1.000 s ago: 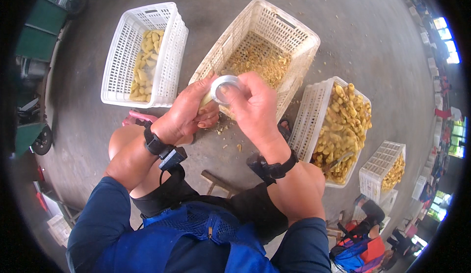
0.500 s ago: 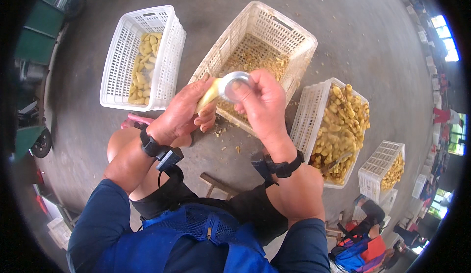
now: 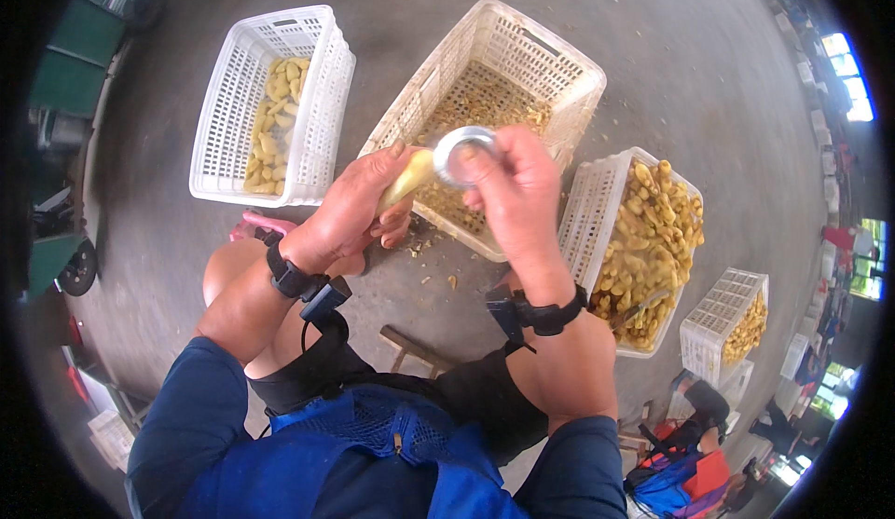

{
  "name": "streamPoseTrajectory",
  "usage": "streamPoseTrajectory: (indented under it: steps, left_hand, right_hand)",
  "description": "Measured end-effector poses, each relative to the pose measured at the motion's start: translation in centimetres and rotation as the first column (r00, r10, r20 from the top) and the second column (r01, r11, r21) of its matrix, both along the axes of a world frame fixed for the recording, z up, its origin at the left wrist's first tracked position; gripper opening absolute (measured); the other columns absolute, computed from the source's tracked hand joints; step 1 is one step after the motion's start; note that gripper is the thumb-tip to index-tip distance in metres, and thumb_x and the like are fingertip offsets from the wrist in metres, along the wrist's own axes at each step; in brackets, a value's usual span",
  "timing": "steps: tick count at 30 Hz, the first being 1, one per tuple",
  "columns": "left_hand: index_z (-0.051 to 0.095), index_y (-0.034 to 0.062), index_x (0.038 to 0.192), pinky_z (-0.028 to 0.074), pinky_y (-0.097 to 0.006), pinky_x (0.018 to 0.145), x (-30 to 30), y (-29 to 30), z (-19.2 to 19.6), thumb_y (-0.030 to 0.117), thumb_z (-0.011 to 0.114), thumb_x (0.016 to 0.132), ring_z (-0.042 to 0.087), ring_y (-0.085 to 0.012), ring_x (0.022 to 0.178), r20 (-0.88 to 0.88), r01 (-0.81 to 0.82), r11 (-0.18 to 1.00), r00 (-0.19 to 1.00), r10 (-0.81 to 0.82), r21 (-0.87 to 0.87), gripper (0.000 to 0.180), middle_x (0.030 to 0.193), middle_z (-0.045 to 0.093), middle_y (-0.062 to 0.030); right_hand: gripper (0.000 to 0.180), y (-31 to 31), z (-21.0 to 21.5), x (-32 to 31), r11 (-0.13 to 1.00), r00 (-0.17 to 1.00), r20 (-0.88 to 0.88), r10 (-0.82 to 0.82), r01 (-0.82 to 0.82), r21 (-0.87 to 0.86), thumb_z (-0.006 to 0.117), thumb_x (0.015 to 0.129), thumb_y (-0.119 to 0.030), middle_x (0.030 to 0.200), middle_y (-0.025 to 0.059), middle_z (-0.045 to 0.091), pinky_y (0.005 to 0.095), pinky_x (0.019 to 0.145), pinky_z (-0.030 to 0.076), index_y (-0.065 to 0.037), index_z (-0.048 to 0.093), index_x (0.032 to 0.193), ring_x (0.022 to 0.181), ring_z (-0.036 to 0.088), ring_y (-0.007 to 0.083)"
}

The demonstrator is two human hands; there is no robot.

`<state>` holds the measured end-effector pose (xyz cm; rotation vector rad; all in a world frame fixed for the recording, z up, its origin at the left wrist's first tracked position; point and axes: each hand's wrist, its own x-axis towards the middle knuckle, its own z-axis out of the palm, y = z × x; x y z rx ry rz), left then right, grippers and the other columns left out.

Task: The person peels ginger using a metal ring tool, placing the peeled ginger into a crate and the scraps into a separate basket.

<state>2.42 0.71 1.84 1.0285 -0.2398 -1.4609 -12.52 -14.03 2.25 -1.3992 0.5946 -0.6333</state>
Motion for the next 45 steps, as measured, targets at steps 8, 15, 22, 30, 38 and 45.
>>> streamPoseTrajectory:
  steps: [8,15,22,30,38,45]
  left_hand:
    - [0.057,0.0076,0.102,0.036,-0.028,0.044,-0.4,0.6,-1.2,0.054,0.046,0.111,0.040,-0.0116,0.047,0.074,0.020,0.996,0.997,-0.013,-0.090,0.049,0.059,0.041,0.0012]
    - [0.062,0.0052,0.111,0.035,-0.027,0.045,-0.2,1.0,-0.1,0.051,0.045,0.113,0.039,-0.0103,0.047,0.041,0.066,0.997,0.997,-0.064,-0.044,0.048,0.059,0.040,0.0023]
    - [0.061,0.0031,0.123,0.041,-0.028,0.046,-0.1,0.4,-1.0,0.052,0.044,0.113,0.042,-0.0108,0.047,0.085,0.027,0.997,0.996,-0.022,-0.065,0.053,0.061,0.042,0.0007]
    - [0.059,0.0042,0.109,0.040,-0.028,0.043,-0.3,0.7,-1.9,0.053,0.046,0.112,0.042,-0.0107,0.046,0.111,0.012,0.994,0.994,0.001,-0.110,0.050,0.061,0.044,-0.0002]
    - [0.059,0.0043,0.106,0.038,-0.028,0.043,-0.7,0.5,-1.9,0.051,0.049,0.111,0.040,-0.0109,0.045,0.103,0.013,0.996,0.995,-0.005,-0.085,0.047,0.060,0.042,0.0002]
    - [0.062,0.0033,0.119,0.042,-0.027,0.048,-0.2,1.4,0.0,0.046,0.049,0.113,0.043,-0.0089,0.050,0.085,0.057,0.992,0.995,-0.048,-0.108,0.046,0.063,0.044,0.0015]
  right_hand:
    - [0.018,1.0,0.2,0.6,0.992,0.987,-0.127,0.097,-0.106,-0.065,0.077,0.096,-0.014,0.075,-0.0002,0.065,0.0231,0.051,0.042,-0.004,0.063,0.091,0.059,0.056,0.0046]
    - [0.015,-1.5,0.1,0.2,0.968,0.956,-0.239,-0.171,0.117,-0.222,0.074,0.099,-0.014,0.078,0.0037,0.068,0.0230,0.051,0.048,-0.001,0.066,0.096,0.058,0.059,0.0069]
    - [0.019,0.4,0.1,0.2,0.999,0.998,-0.045,0.046,-0.045,0.030,0.074,0.099,-0.014,0.077,0.0031,0.067,0.0218,0.051,0.049,-0.005,0.060,0.091,0.059,0.061,0.0069]
    - [0.018,1.8,0.4,0.7,0.989,0.983,-0.141,0.115,-0.127,-0.079,0.078,0.095,-0.013,0.074,0.0026,0.067,0.0232,0.054,0.047,-0.002,0.065,0.092,0.061,0.060,0.0060]
    - [0.015,0.6,1.0,0.5,0.998,0.985,-0.163,0.053,-0.055,-0.014,0.075,0.097,-0.010,0.076,0.0044,0.070,0.0229,0.054,0.049,-0.002,0.064,0.091,0.060,0.062,0.0077]
    - [0.018,-3.3,-0.3,-0.6,0.991,0.985,-0.114,-0.132,0.130,-0.023,0.071,0.101,-0.016,0.080,0.0063,0.070,0.0251,0.053,0.053,-0.003,0.063,0.091,0.061,0.064,0.0109]
